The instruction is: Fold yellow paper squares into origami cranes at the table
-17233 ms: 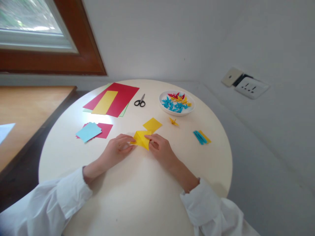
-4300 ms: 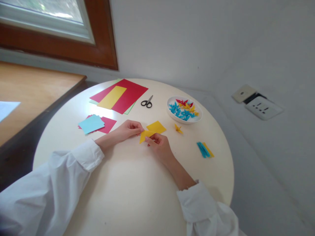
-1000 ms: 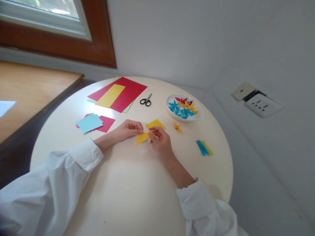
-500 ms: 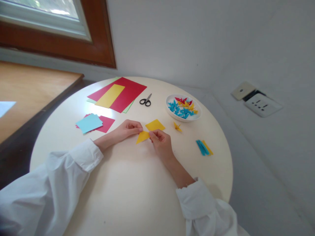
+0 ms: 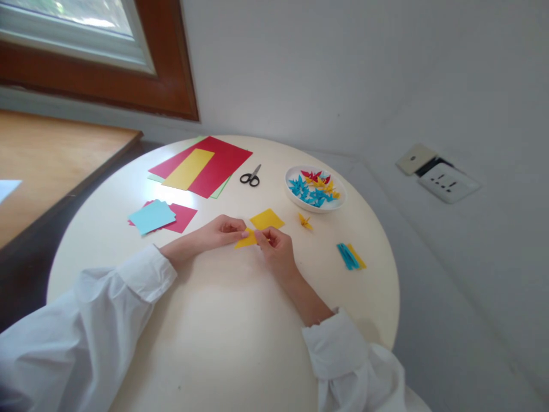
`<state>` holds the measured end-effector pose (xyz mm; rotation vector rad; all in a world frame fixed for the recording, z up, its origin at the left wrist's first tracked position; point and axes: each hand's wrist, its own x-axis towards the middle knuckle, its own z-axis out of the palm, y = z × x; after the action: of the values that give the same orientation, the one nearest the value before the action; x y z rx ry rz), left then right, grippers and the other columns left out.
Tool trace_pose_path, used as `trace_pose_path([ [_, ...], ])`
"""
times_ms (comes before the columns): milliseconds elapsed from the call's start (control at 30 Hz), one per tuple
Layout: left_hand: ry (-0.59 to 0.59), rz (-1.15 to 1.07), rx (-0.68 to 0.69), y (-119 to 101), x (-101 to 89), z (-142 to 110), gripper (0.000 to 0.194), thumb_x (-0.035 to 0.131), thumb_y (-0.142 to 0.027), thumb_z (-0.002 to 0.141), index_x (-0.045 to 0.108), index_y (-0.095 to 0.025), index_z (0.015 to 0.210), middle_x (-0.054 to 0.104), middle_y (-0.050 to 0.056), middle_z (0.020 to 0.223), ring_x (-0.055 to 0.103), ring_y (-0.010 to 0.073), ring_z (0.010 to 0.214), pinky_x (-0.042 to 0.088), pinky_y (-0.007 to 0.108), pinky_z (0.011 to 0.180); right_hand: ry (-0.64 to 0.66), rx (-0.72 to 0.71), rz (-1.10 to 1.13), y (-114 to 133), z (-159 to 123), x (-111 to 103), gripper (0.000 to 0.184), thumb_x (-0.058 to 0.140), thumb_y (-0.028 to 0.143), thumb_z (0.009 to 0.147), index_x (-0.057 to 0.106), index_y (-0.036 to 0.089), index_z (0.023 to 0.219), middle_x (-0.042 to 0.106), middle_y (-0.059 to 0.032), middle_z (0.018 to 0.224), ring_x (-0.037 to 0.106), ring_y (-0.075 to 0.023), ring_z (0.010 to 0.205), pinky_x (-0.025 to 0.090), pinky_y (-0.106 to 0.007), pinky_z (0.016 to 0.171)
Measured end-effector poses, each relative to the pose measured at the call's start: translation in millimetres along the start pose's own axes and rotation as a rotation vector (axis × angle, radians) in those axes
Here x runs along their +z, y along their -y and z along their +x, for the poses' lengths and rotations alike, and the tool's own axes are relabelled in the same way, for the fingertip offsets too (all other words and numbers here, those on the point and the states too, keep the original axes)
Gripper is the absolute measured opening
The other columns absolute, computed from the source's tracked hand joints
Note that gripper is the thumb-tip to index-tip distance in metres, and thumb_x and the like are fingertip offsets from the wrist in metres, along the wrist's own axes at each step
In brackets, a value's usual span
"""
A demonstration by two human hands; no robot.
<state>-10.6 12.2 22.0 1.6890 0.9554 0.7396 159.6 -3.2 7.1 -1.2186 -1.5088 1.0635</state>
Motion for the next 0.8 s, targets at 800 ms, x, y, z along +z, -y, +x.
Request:
trace_pose_path([
  [800, -0.062, -0.285, -0.02, 2.7, 3.4, -1.4, 0.026, 0.061, -0.032, 0.072, 0.044, -0.017, 0.084, 0.062, -0.001, 0.065, 0.048, 0.0064, 0.055, 0.034, 0.018, 0.052, -0.111, 0.021, 0.04, -6.5, 4.5, -2.5, 0.034, 0.061, 0.041, 0.07, 0.046, 0.018, 0.05, 0.043, 0.0055, 0.049, 0.035, -0.0077, 0.048, 0.028, -0.023, 0.048],
])
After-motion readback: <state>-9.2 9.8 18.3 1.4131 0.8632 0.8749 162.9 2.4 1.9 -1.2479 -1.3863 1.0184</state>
